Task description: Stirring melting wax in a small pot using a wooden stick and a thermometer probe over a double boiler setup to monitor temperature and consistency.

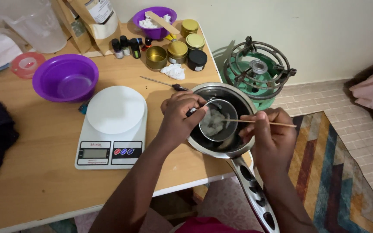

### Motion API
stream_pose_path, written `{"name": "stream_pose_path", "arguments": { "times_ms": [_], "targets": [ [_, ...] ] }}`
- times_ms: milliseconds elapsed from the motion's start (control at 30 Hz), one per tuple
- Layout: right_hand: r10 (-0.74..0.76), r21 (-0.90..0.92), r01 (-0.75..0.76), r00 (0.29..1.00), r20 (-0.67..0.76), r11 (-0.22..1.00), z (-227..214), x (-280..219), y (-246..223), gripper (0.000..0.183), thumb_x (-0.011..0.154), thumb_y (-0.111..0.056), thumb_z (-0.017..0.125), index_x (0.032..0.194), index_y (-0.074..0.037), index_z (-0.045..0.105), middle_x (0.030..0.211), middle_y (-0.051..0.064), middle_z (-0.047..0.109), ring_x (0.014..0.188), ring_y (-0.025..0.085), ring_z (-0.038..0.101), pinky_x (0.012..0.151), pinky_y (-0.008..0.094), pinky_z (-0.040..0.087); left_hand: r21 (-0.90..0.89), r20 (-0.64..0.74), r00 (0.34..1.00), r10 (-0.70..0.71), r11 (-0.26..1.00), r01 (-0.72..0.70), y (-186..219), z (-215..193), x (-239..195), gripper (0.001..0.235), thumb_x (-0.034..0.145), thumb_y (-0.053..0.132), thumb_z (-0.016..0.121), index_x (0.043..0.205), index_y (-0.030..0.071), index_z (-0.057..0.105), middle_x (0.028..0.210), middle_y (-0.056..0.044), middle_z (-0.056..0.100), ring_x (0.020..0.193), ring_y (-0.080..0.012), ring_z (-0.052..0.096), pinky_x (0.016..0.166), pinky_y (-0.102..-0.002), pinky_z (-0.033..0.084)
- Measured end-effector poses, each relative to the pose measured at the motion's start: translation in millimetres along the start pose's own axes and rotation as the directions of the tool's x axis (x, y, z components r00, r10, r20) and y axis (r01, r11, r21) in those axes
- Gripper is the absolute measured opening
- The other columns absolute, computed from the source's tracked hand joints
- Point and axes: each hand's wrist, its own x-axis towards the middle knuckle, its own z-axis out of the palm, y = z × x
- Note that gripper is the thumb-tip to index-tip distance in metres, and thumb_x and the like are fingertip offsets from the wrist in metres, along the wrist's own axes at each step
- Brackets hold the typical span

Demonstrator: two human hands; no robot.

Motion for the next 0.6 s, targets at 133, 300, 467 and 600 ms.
{"name": "stream_pose_path", "arguments": {
  "times_ms": [133,300,467,600],
  "targets": [
    [0.034,-0.102,-0.032,0.999,0.018,0.994,6.4,-5.1,-15.4,0.022,0.100,-0.007,0.045,0.079,0.000,0.045,0.068,0.022,0.064,0.042,0.016,0.059,0.035,0.021,0.046,0.020,-0.016,0.999,0.036,0.999,-0.036,-2.3,1.1,-0.7,0.020,0.086,0.026,0.065,0.074,0.011,0.061,0.095,0.003,0.068,0.116,-0.0182,0.052,0.097,-0.039,0.018],
    [0.111,-0.337,-0.095,0.993,0.028,0.937,12.8,-6.3,-27.2,0.026,0.098,-0.010,0.051,0.075,0.002,0.053,0.056,0.018,0.064,0.037,0.017,0.058,0.037,0.025,0.047,0.015,-0.019,0.999,0.043,0.999,-0.043,-5.0,3.1,-1.0,0.021,0.086,0.028,0.064,0.074,0.011,0.061,0.094,0.003,0.068,0.115,-0.0172,0.053,0.097,-0.039,0.018],
    [0.121,-0.318,-0.103,0.992,0.036,0.943,7.1,-3.3,-14.8,0.020,0.096,-0.008,0.052,0.080,0.004,0.056,0.072,0.020,0.068,0.051,0.017,0.063,0.049,0.025,0.051,0.038,-0.015,1.000,0.026,0.999,-0.026,-6.0,2.8,0.0,0.021,0.085,0.028,0.064,0.073,0.011,0.061,0.094,0.003,0.068,0.115,-0.0166,0.054,0.098,-0.037,0.018],
    [0.040,-0.254,-0.020,0.996,0.075,0.967,2.5,-2.5,-3.5,0.019,0.097,-0.004,0.050,0.082,0.007,0.055,0.076,0.023,0.067,0.058,0.020,0.065,0.054,0.029,0.056,0.042,-0.011,1.000,0.027,0.999,-0.027,-6.3,3.0,0.2,0.021,0.085,0.028,0.064,0.073,0.012,0.062,0.093,0.004,0.069,0.117,-0.0162,0.053,0.098,-0.038,0.017]
  ]
}}
